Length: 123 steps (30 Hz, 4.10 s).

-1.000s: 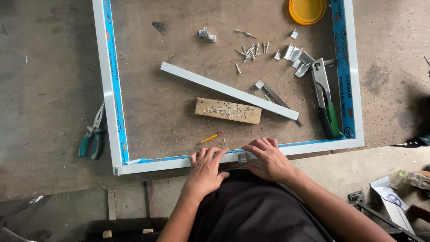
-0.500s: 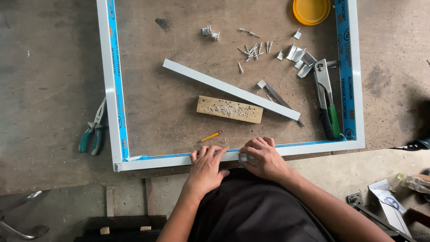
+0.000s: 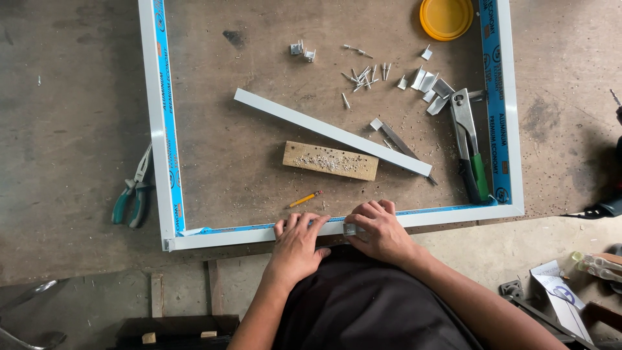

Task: Assembling aluminum frames by positioning brackets, marking holes, drilling, and securing with rivets

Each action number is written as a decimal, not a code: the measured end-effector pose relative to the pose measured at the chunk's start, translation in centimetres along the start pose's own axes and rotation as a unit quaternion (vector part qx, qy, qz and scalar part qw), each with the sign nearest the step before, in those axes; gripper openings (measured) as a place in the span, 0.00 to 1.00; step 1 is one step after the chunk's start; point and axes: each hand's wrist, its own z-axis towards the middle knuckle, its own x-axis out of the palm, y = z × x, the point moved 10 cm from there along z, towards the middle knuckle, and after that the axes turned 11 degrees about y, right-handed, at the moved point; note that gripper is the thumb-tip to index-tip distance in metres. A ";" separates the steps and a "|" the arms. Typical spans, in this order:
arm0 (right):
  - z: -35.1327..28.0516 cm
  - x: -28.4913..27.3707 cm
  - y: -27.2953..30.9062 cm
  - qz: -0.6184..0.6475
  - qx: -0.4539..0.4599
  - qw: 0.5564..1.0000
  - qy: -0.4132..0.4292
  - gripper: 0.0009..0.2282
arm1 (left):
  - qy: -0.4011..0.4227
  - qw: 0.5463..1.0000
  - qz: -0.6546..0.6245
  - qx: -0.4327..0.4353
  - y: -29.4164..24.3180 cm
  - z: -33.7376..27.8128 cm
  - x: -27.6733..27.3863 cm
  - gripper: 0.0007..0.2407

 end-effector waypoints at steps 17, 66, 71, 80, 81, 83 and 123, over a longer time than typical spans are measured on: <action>-0.4 0.2 -0.7 0.006 -0.008 0.999 -0.034 0.16 | -0.052 0.999 -0.003 0.015 0.3 -0.2 0.3 0.27; 5.9 -6.1 -16.1 -0.071 0.225 0.957 0.170 0.16 | -0.177 0.977 0.077 -0.092 -1.1 2.9 -0.7 0.19; 4.3 -10.0 -14.7 0.193 0.288 0.922 0.173 0.21 | -0.182 0.978 0.074 -0.075 -0.9 2.7 -0.2 0.19; 1.1 -12.3 -4.3 0.649 -0.099 0.742 -0.133 0.16 | -0.061 0.998 0.024 0.004 -0.6 1.9 -0.4 0.21; 0.2 -11.2 -5.4 0.637 -0.056 0.736 -0.224 0.15 | -0.054 0.998 0.016 0.024 -0.5 1.3 -0.5 0.20; -0.7 -8.7 -7.2 0.637 -0.057 0.725 -0.257 0.14 | -0.055 0.997 0.029 0.043 -0.7 0.9 -0.4 0.19; -3.3 -0.9 -1.6 0.068 0.143 0.984 -0.085 0.16 | -0.080 0.977 0.063 0.185 -0.1 0.7 1.1 0.26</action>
